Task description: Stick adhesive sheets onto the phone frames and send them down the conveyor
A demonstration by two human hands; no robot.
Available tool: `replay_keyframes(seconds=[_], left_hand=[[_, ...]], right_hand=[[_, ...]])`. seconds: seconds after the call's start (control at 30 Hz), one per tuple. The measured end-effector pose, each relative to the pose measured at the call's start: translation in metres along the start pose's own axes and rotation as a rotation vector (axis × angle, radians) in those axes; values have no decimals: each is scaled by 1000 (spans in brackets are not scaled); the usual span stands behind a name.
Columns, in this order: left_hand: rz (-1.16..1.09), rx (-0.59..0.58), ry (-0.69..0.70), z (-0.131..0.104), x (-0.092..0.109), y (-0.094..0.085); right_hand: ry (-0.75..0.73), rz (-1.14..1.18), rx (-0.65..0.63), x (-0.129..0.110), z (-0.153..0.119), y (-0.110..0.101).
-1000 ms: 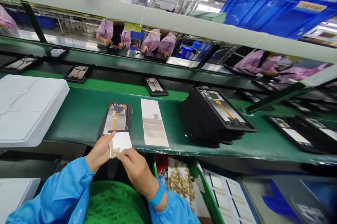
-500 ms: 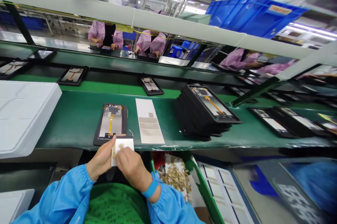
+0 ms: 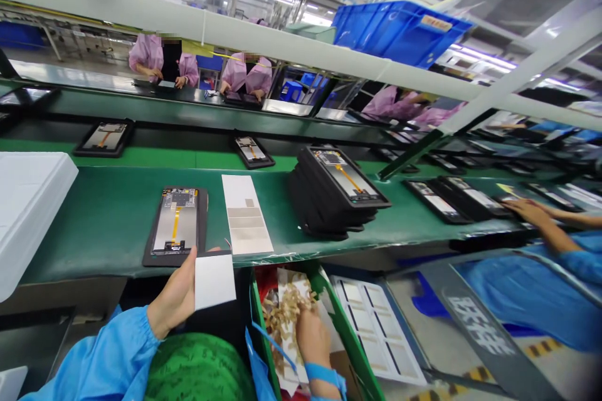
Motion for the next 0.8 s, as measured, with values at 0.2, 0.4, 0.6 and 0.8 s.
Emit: replay_keyframes(seconds=[0.2,0.4,0.6,0.8], left_hand=[[6,30,156,7,-19,15],[258,166,475,-17,17,-9],[507,265,484,-38,75,-58],[578,444,709,-65,107,-89]], right_hand=[[-472,584,-205,-171,-39,-27],[-559,871,-375,-248,-48,-28],[-231,1303,-760,-270,-38,7],[-223,1344,-823,-321,-60,28]])
Point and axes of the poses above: each hand's wrist, its own z-axis towards the middle knuckle, its own y-axis out of the palm, x = y × z, the point moved 8 cm from there along z, towards the middle knuckle, and after that the axes turned 1 degree about x, right-handed, at the moved point
